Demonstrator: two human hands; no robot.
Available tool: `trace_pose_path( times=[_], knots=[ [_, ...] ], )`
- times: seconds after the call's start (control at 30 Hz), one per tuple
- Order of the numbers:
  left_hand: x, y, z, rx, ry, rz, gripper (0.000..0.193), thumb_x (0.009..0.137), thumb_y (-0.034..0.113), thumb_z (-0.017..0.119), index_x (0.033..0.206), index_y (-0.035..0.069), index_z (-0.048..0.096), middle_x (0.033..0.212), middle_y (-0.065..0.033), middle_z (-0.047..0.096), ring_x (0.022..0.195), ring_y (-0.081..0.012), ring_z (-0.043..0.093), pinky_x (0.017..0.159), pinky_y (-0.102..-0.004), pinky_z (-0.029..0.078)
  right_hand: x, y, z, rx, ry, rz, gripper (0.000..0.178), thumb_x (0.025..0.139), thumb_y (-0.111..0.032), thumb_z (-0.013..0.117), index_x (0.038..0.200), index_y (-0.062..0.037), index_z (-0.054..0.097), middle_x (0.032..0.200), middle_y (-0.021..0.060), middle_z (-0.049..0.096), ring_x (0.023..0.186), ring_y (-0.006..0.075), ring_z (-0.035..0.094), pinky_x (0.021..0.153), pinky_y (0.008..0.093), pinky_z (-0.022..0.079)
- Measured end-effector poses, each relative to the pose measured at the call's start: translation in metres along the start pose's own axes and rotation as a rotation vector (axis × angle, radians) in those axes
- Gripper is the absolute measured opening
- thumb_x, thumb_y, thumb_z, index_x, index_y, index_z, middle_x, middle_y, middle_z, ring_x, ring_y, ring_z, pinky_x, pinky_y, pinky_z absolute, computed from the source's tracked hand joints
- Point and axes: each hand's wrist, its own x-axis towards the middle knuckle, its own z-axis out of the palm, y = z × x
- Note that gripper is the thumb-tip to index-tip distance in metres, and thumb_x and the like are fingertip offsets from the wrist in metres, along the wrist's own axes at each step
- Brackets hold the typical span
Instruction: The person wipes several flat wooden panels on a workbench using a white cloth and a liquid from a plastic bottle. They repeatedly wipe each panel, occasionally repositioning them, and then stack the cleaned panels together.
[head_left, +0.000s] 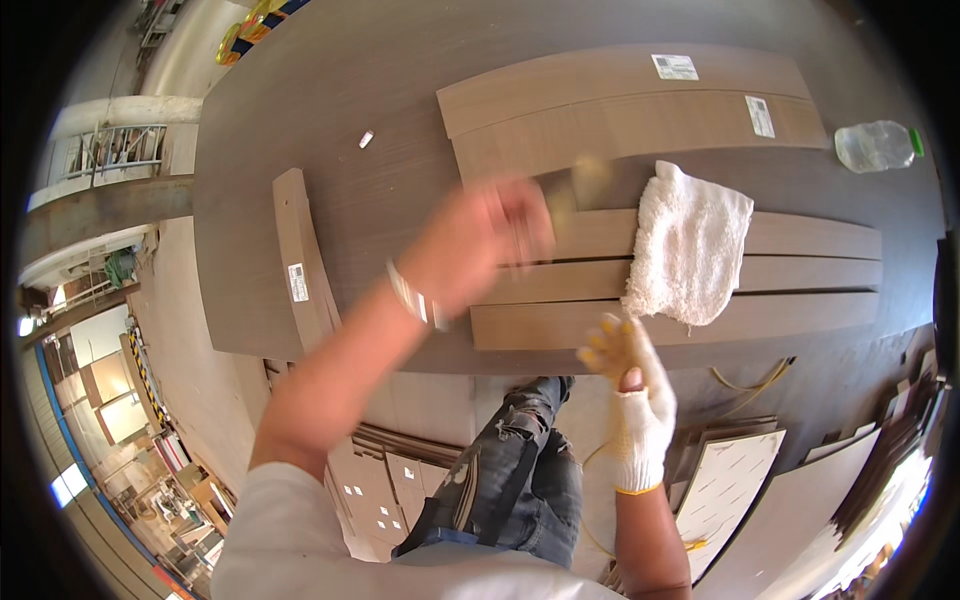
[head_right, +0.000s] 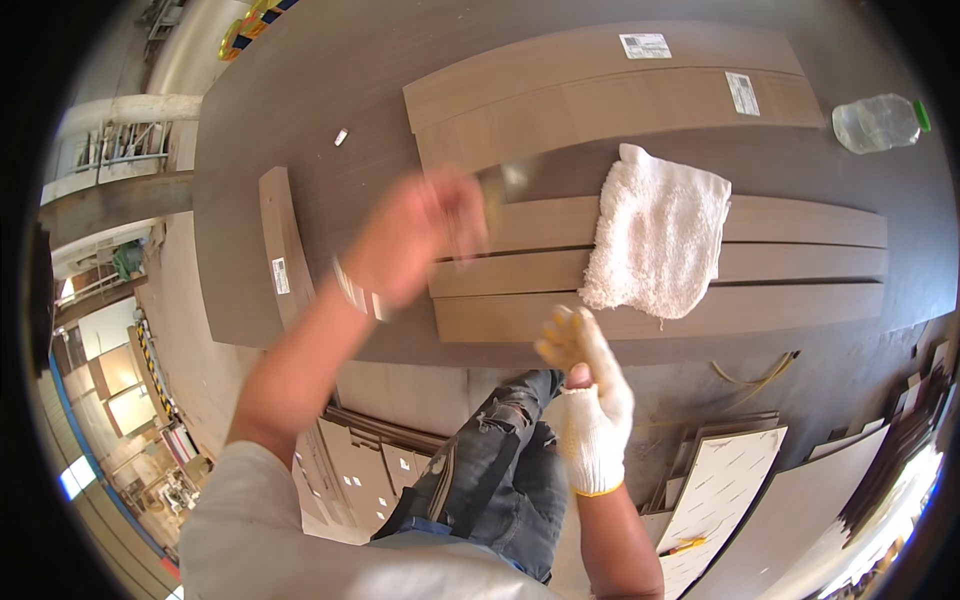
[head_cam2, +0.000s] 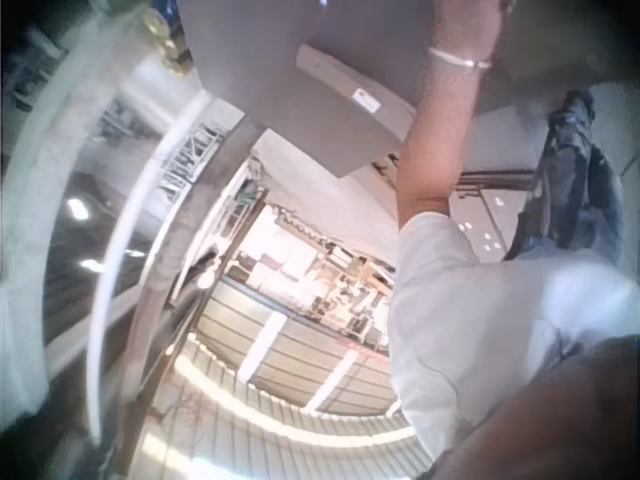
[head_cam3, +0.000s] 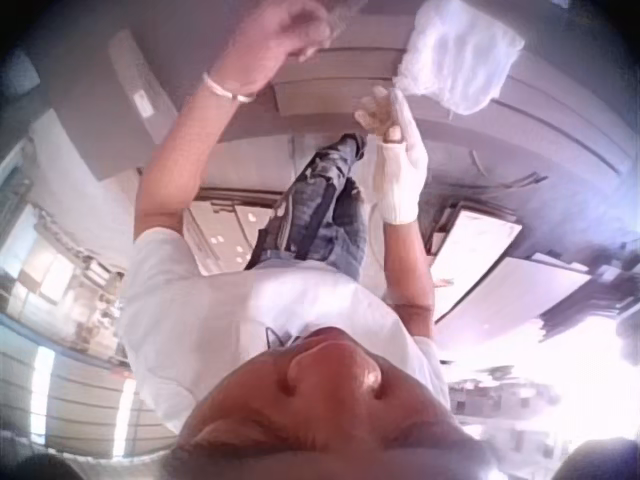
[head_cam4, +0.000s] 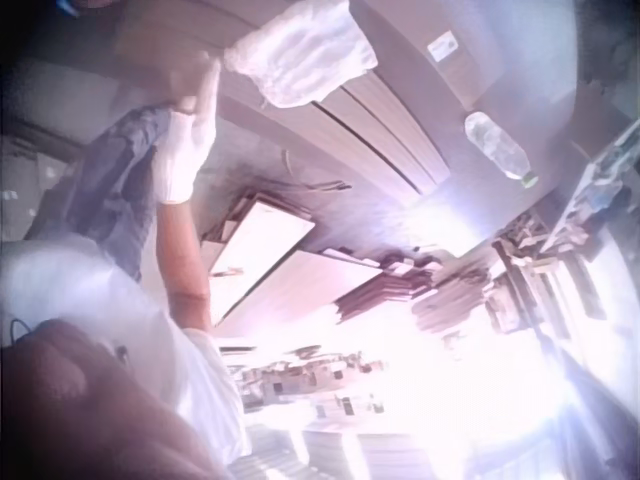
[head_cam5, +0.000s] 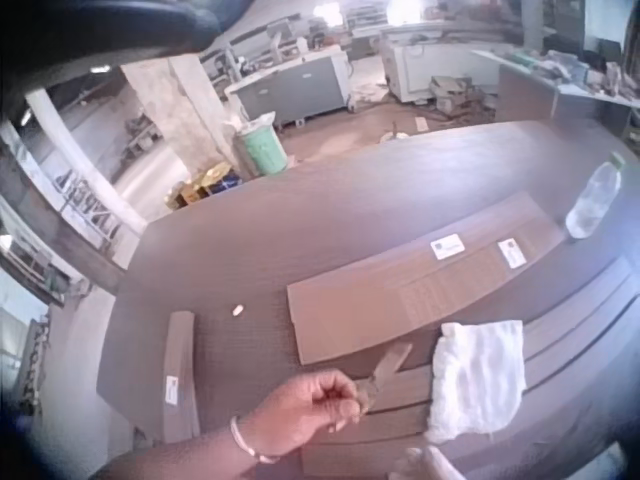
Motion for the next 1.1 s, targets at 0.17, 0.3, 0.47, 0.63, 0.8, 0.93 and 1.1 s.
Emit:
trace_pose_path(
  times=[0.17,0.3,0.47,0.63,0.8,0.93,1.1],
  knots=[
    [-0.107,-0.087,0.082,-0.175,-0.182,-0.452,0.018,0.103,0.021,0.076,0.110,0.005,0.072,0.088,0.0022,0.067,0.075,-0.0061,0.056,0.067,-0.0253,0.048,-0.029,0.040,-0.011,0.326,-0.180,0.343,0.075,0.103,-0.035,0.073,0.157,0.0090,0.045,0.161,0.0209,0.049,0.130,0.0283,0.063,0.107,0.0443,0.054],
    [-0.099,-0.076,0.057,0.601,-0.106,-0.283,0.032,0.098,0.028,0.081,0.115,0.003,0.073,0.092,-0.0030,0.073,0.082,-0.0174,0.067,0.081,-0.0325,0.056,-0.039,0.058,-0.041,0.349,0.024,0.255,0.034,0.096,-0.013,0.078,0.124,0.0023,0.067,0.125,0.0152,0.072,0.102,0.0228,0.071,0.087,0.0365,0.059],
    [-0.005,-0.054,0.015,1.470,0.039,0.515,0.086,0.084,0.042,0.087,0.153,0.004,0.051,0.163,-0.0194,0.043,0.150,-0.0407,0.037,0.121,-0.0568,0.035,-0.012,0.031,-0.038,-0.368,0.170,0.281,0.015,0.105,-0.006,0.061,0.114,0.0024,0.069,0.076,0.0018,0.061,0.063,0.0108,0.058,0.060,0.0274,0.047],
    [0.044,-0.055,0.042,1.600,-0.110,0.281,0.132,0.068,0.065,0.090,0.163,-0.005,0.031,0.175,-0.0259,0.022,0.164,-0.0415,0.015,0.129,-0.0644,0.022,0.003,0.036,-0.028,-0.591,0.210,0.258,0.020,0.108,-0.011,0.056,0.115,0.0030,0.069,0.071,0.0001,0.055,0.058,0.0077,0.051,0.052,0.0275,0.040],
    [0.054,-0.046,0.055,1.638,-0.189,0.101,0.144,0.064,0.069,0.092,0.165,-0.007,0.024,0.174,-0.0315,0.020,0.164,-0.0437,0.014,0.125,-0.0723,0.023,-0.001,0.045,-0.018,-0.815,0.178,0.195,0.019,0.105,-0.011,0.055,0.115,-0.0039,0.069,0.075,0.0078,0.067,0.064,0.0176,0.062,0.063,0.0339,0.049],
    [0.057,-0.046,0.085,1.628,-0.141,0.028,0.150,0.062,0.072,0.093,0.165,-0.009,0.020,0.171,-0.0395,0.017,0.163,-0.0507,0.012,0.120,-0.0779,0.025,-0.002,0.068,-0.016,-0.955,0.194,0.107,0.017,0.103,-0.014,0.056,0.112,-0.0072,0.069,0.080,0.0167,0.072,0.077,0.0324,0.072,0.072,0.0427,0.054],
    [0.056,-0.051,0.089,1.633,-0.120,0.004,0.157,0.059,0.074,0.094,0.166,-0.010,0.016,0.169,-0.0427,0.015,0.162,-0.0552,0.010,0.116,-0.0822,0.027,0.008,0.078,0.004,-1.272,0.257,-0.059,0.015,0.101,-0.020,0.060,0.110,-0.0097,0.064,0.086,0.0203,0.075,0.081,0.0417,0.074,0.074,0.0502,0.056]
  ],
)
